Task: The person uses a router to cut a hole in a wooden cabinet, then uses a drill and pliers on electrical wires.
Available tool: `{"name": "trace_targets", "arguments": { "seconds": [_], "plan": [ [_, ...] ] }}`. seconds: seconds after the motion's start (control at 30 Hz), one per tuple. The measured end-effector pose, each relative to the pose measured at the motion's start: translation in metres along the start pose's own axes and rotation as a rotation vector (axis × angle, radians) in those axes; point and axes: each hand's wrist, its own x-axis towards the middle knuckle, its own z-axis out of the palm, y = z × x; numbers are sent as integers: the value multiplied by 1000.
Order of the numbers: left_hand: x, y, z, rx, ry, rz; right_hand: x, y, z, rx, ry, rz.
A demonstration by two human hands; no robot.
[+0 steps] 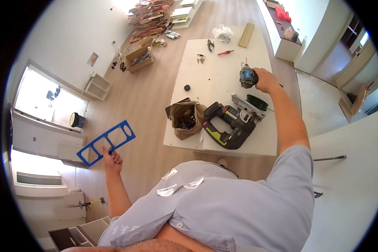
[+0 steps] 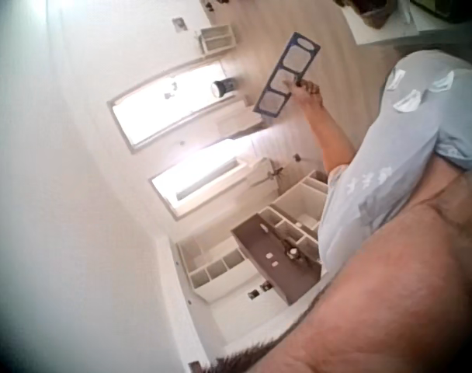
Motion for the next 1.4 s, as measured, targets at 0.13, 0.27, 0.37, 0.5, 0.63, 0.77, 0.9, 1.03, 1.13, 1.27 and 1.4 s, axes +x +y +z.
{"name": "trace_targets", "arguments": {
  "seconds": [0.13,0.27,0.37,0.5,0.63,0.77,0.9,1.03,1.13,1.27,1.4],
  "plan": [
    [-1,-7,130,40,-232,-72,27,12,15,6,-102,-59],
    [16,-48,257,98,-440,-201,27,20,24,60,-127,-73],
    [18,-102,349,187,-537,-277,24,18,17,40,-169,-58],
    [39,-141,438,522,-730,-245,7,32,14,67,-3,-96],
    [71,-142,492,850,-841,-181,-54,40,-18,202,302,-46],
    [87,-158,527,1075,-902,-197,-147,65,-36,220,372,133],
    [91,-187,547,1177,-990,-236,-239,100,-25,291,382,435],
    [94,-201,549,1512,-973,-148,-302,120,-1,362,363,604],
    [76,-197,556,1906,-926,199,-321,127,18,372,329,689],
    [44,-161,577,1884,-933,539,-328,133,38,372,300,676],
    [23,-186,591,1305,-926,2,-315,131,53,402,284,671]
  ]
}}
